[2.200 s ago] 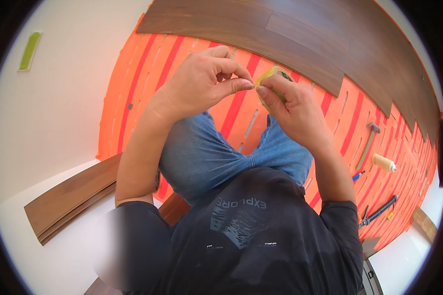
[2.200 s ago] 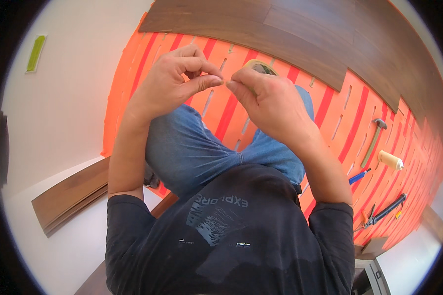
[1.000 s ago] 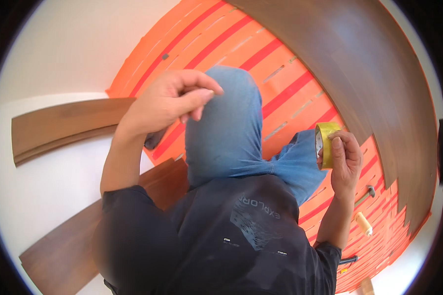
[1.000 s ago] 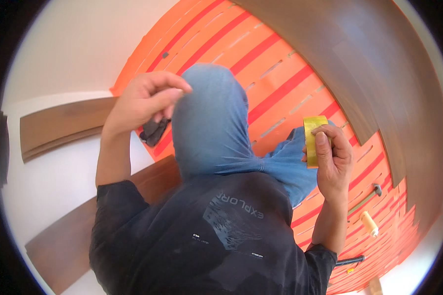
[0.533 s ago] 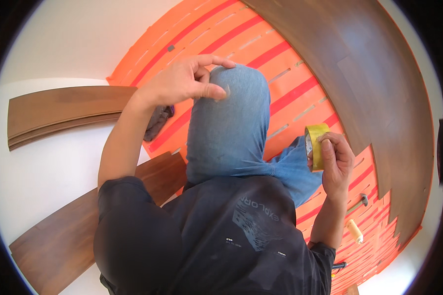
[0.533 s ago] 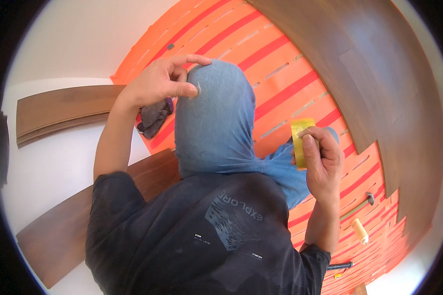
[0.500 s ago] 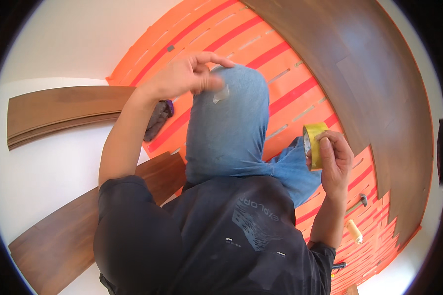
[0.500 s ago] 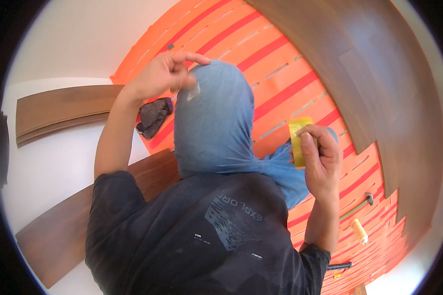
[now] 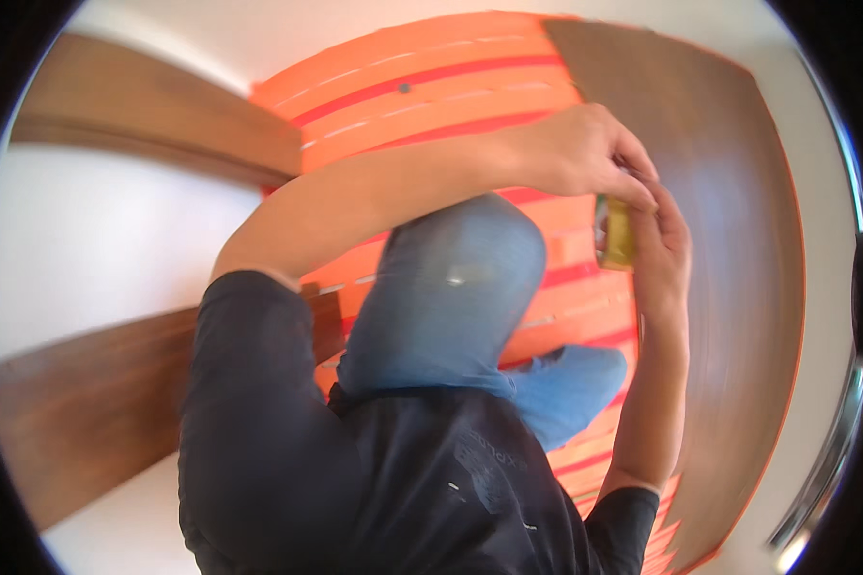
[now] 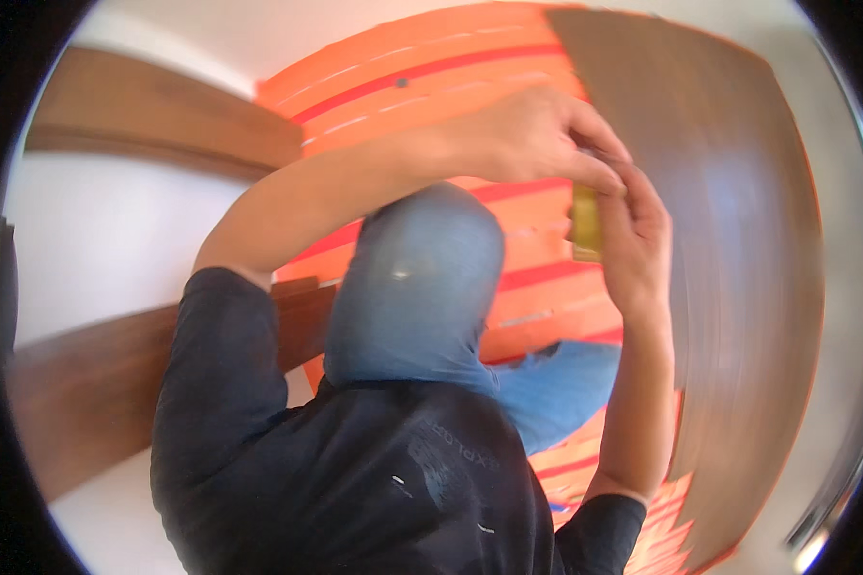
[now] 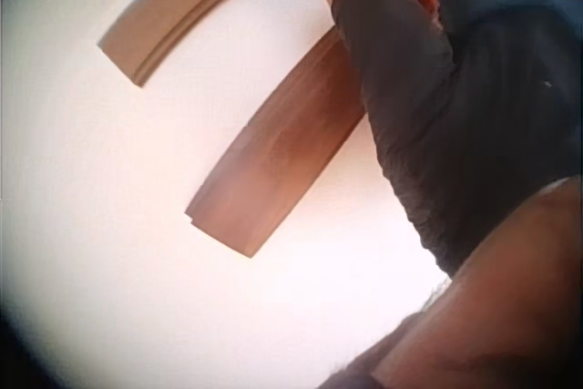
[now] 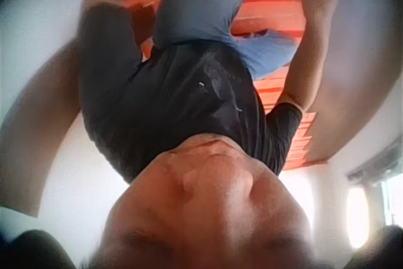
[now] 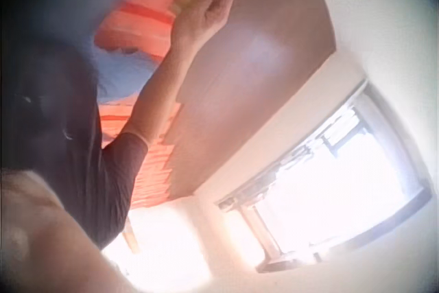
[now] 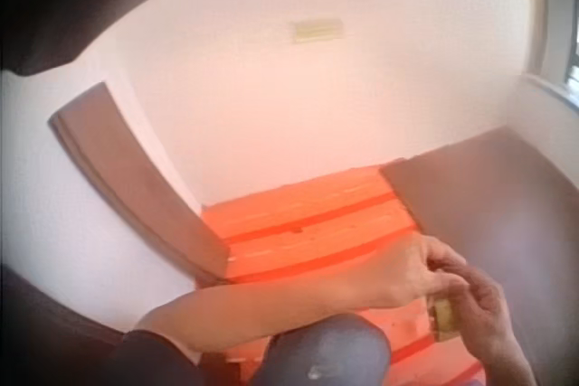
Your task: Installing wood floor planks over an orange underlayment.
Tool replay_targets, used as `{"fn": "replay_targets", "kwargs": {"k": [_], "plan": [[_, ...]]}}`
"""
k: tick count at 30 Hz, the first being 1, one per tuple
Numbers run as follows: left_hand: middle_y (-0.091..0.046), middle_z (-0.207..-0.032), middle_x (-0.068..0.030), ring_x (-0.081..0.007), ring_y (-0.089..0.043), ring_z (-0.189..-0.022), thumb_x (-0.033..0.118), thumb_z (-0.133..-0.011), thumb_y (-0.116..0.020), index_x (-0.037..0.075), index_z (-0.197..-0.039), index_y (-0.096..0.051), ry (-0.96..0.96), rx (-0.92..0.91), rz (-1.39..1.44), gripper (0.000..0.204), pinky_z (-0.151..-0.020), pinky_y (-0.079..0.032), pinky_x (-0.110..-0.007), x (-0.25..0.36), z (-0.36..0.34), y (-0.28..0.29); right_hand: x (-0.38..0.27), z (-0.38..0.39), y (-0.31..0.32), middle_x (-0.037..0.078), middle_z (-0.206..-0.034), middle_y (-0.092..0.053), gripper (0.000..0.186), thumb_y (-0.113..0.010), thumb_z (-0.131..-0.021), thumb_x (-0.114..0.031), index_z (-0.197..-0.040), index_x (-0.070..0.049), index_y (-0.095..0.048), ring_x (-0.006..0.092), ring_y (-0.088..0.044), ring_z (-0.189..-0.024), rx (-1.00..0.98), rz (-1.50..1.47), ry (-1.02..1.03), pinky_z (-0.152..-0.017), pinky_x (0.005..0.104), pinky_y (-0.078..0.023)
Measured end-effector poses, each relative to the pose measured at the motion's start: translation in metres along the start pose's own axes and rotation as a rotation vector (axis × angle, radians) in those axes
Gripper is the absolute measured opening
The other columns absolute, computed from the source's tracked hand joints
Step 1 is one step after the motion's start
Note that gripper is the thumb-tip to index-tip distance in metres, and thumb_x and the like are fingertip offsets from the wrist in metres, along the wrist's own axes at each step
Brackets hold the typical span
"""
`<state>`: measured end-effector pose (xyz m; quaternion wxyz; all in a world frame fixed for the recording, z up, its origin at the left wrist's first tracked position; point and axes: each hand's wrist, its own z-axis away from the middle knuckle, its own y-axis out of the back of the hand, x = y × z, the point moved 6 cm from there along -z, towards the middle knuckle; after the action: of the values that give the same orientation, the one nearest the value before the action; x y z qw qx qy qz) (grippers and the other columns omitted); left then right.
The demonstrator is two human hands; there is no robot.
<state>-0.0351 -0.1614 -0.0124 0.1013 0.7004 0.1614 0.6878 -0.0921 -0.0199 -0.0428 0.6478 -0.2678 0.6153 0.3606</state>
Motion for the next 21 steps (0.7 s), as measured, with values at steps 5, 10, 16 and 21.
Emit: {"fn": "replay_targets", "kwargs": {"k": [5, 10, 16, 21], "plan": [[-0.076, -0.098, -0.0079, -0.0186, -0.07, -0.094, 0.026, -0.091, -0.075, 0.008, -0.101, -0.081, 0.075, 0.313, 0.004, 0.022, -0.085, -0.054, -0.034, -0.084, 0.02, 0.071, 0.034, -0.086, -0.072, 0.006, -0.087, -0.066, 0.029, -0.052, -0.107, -0.024, -0.122, -0.001, -0.061, 0.0115, -0.064, -0.071, -0.141, -0.01, -0.098, -0.065, 0.0267, -0.053], [-0.077, -0.091, -0.0059, -0.0182, -0.07, -0.087, 0.023, -0.091, -0.075, 0.008, -0.097, -0.081, 0.106, 0.587, 0.111, 0.018, -0.082, -0.055, -0.034, -0.217, 0.043, 0.131, 0.063, -0.17, -0.152, 0.007, -0.081, -0.065, 0.047, -0.057, -0.102, -0.023, -0.141, 0.003, -0.049, 0.0154, -0.065, -0.068, -0.413, 0.163, -0.184, -0.066, 0.0311, -0.055], [-0.074, -0.088, -0.0038, -0.0114, -0.064, -0.079, 0.028, -0.096, -0.073, 0.004, -0.106, -0.077, 0.51, 0.904, 0.521, 0.027, -0.072, -0.051, -0.028, -0.426, 0.106, 0.236, 0.08, -0.26, -0.196, 0.01, -0.08, -0.064, 0.07, -0.067, -0.091, -0.011, -0.154, -0.006, -0.038, 0.0177, -0.066, -0.07, -0.763, 0.498, -0.283, -0.066, 0.0343, -0.055], [-0.071, -0.087, -0.0021, -0.0108, -0.058, -0.073, 0.027, -0.096, -0.073, 0.004, -0.106, -0.076, 0.652, 1.22, 0.564, 0.025, -0.065, -0.045, -0.026, -0.541, 0.197, 0.364, 0.068, -0.342, -0.153, 0.008, -0.082, -0.064, 0.034, -0.068, -0.086, -0.002, -0.12, -0.002, -0.065, 0.0125, -0.065, -0.075, -1.02, 0.864, -0.152, -0.066, 0.0314, -0.056]]}}
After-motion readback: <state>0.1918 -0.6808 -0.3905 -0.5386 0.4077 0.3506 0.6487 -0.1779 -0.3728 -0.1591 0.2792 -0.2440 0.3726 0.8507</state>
